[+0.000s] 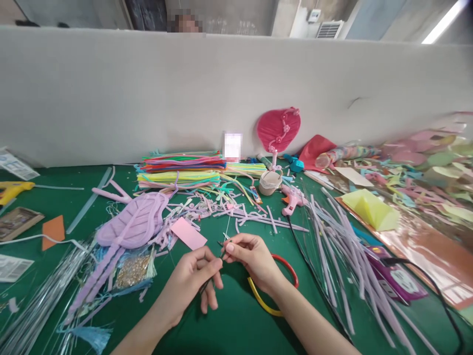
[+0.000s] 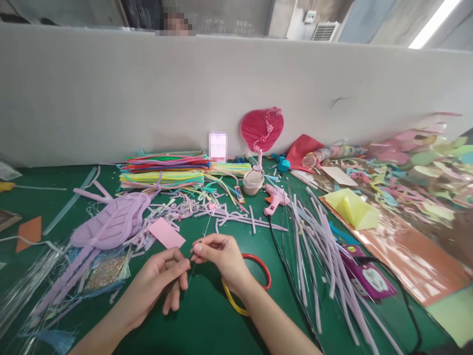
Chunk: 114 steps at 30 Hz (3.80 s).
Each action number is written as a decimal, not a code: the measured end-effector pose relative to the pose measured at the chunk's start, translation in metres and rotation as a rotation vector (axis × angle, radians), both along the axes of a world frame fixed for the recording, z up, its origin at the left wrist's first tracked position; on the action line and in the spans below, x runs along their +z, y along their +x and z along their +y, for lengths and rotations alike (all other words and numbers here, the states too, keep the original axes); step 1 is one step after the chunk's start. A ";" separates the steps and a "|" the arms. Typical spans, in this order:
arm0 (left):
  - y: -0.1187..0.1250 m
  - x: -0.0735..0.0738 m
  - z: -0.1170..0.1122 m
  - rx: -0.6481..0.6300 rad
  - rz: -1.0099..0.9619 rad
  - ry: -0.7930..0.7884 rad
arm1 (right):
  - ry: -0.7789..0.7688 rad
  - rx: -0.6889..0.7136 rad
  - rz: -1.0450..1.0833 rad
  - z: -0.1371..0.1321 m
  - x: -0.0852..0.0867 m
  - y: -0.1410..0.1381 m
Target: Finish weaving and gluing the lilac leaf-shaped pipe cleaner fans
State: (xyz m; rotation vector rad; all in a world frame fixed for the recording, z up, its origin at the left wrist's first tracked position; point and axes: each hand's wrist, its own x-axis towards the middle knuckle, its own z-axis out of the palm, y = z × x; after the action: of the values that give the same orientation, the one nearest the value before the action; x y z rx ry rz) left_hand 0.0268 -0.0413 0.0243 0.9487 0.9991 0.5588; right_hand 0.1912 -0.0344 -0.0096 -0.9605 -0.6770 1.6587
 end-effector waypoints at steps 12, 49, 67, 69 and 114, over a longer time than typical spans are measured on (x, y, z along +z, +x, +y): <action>0.025 -0.030 0.018 0.000 0.046 0.000 | -0.116 -0.105 -0.154 0.011 0.000 0.008; 0.014 -0.019 0.018 0.071 0.066 -0.001 | -0.276 -0.775 -1.484 0.072 0.027 0.182; 0.009 -0.018 0.028 0.167 0.079 0.036 | 0.415 -0.648 -0.451 0.104 0.043 0.125; 0.009 -0.017 0.028 0.176 0.075 0.042 | 0.451 -0.635 -0.469 0.102 0.051 0.118; 0.011 -0.020 0.021 0.050 -0.020 -0.080 | 0.454 -0.542 -1.475 0.030 -0.017 0.070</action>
State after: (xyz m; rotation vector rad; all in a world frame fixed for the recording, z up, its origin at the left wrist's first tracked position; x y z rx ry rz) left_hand 0.0382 -0.0205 0.0044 0.8480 1.0224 0.5651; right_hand 0.2612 -0.0043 -0.0267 -1.7351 -1.4608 0.0636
